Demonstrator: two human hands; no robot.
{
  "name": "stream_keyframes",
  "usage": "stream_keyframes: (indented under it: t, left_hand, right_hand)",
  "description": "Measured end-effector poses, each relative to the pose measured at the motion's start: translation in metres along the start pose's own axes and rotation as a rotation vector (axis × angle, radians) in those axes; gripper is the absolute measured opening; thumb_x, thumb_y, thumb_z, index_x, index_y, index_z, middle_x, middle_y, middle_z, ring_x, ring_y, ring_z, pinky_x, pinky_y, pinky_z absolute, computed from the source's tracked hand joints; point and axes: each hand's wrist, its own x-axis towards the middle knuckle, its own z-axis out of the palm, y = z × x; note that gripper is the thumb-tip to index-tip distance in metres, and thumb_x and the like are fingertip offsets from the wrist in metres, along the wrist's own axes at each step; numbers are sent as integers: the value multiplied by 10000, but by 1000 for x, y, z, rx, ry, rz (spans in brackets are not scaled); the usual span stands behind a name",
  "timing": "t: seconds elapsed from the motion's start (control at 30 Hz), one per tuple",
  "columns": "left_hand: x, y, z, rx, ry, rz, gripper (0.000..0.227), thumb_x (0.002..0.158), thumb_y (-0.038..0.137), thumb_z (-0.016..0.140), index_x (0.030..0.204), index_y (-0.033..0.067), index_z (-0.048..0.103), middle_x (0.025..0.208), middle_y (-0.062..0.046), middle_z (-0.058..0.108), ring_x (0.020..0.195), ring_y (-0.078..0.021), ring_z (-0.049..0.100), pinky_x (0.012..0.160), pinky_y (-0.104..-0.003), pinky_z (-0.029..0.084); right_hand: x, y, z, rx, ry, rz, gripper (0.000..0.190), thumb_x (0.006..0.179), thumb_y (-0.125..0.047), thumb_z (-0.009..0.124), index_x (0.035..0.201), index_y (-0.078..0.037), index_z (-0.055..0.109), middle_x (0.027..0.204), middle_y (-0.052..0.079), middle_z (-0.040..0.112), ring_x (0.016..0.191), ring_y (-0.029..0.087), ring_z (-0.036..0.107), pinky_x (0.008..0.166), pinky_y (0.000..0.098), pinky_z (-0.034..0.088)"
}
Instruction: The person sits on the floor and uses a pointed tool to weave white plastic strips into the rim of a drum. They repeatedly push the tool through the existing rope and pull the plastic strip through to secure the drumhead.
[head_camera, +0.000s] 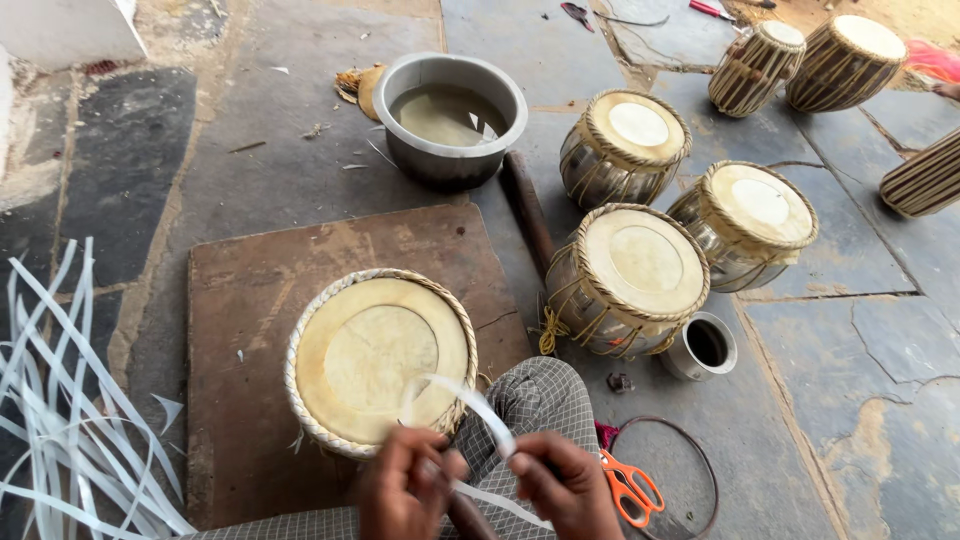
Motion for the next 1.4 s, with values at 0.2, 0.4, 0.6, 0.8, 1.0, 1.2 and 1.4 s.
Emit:
stream_keyframes:
  t: [0.2, 0.4, 0.6, 0.8, 1.0, 1.2, 1.4]
  left_hand:
    - [-11, 21, -18, -66, -153, 189, 302, 923, 378, 738, 967, 82, 782, 804, -35, 709, 774, -134, 738, 716, -312, 581]
    - [-7, 31, -15, 4, -273, 16, 307, 828, 293, 793, 1036, 67, 799, 907, -86, 730, 782, -204, 753, 680, -344, 587]
    - [-16, 31, -3, 88, -106, 188, 219, 885, 259, 751, 943, 51, 789, 885, -80, 764, 846, -197, 810, 739, -337, 633]
    - [-14, 44, -7, -8, -58, 136, 175, 866, 218, 758, 929, 55, 770, 843, -67, 728, 752, -182, 770, 658, -330, 615]
    - [-16, 58, -21, 259, -98, 498, 142, 869, 174, 788, 917, 56, 725, 812, -83, 643, 743, -235, 690, 649, -371, 533]
    - [-12, 57, -16, 223, 102, 575, 187, 947, 134, 686, 1012, 1, 572, 854, -90, 593, 720, -253, 630, 623, -395, 474]
    - [25, 31, -53, 354, 221, 303, 228, 976, 164, 688, 823, 51, 562, 741, -50, 581, 585, -187, 561, 551, -361, 437]
  right_hand:
    - [-10, -40, 36, -286, -465, -572, 390, 950, 8, 732, 1337, -1, 694, 901, 107, 729, 848, 194, 744, 742, 309, 565]
    - [-11, -31, 36, -302, -249, -586, 597, 883, -8, 780, 1435, -21, 551, 911, 96, 817, 869, 175, 830, 798, 329, 646]
    - [-9, -21, 34, -329, -119, -395, 592, 832, -36, 833, 1370, -56, 589, 828, 96, 827, 792, 171, 824, 704, 316, 671]
    - [-15, -32, 40, -348, -158, -623, 554, 878, -49, 800, 1383, -25, 572, 932, 113, 828, 891, 199, 846, 781, 338, 685]
    - [-10, -39, 33, -140, -324, -373, 644, 896, -41, 786, 1465, -42, 482, 805, 60, 711, 775, 123, 697, 739, 290, 616]
    - [3, -21, 20, 121, -367, -64, 555, 873, 30, 697, 1379, -50, 485, 840, 54, 644, 720, 110, 583, 584, 240, 467]
    - [4, -6, 3, -296, -191, -83, 351, 907, -29, 639, 1253, -69, 603, 968, 72, 748, 927, 137, 711, 815, 301, 589]
